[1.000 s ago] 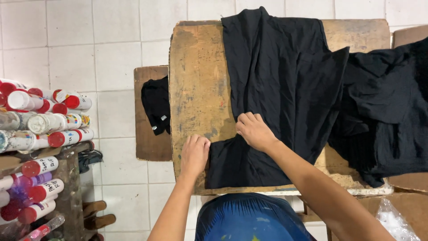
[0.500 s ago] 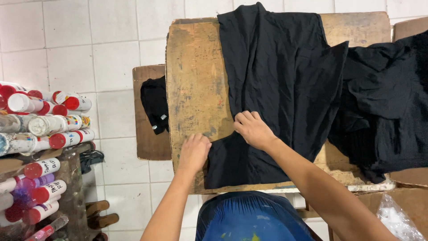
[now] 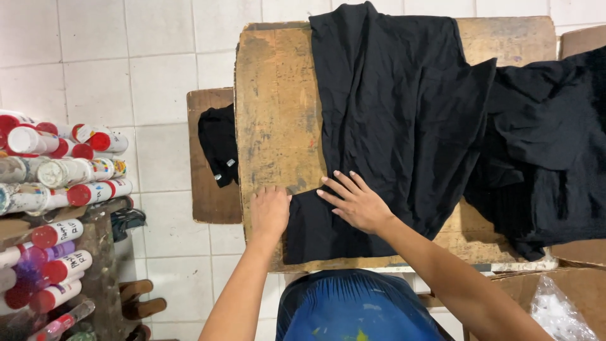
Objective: Applying heat-transfer labels to black shirts using a hand iron on a wooden workbench.
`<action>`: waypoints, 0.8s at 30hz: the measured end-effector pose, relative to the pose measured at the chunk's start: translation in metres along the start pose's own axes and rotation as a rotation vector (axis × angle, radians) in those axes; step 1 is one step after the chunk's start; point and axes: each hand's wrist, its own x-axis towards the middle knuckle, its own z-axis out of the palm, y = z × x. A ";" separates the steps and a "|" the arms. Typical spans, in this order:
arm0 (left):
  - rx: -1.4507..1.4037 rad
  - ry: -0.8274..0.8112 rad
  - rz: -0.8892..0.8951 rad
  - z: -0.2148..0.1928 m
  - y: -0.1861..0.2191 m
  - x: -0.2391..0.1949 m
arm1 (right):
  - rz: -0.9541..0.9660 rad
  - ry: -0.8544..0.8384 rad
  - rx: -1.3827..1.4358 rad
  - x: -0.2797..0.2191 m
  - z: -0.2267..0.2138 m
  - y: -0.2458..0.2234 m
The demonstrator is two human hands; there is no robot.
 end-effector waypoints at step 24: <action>0.183 0.293 0.642 0.102 0.029 -0.042 | 0.089 -0.045 -0.054 -0.151 0.018 -0.047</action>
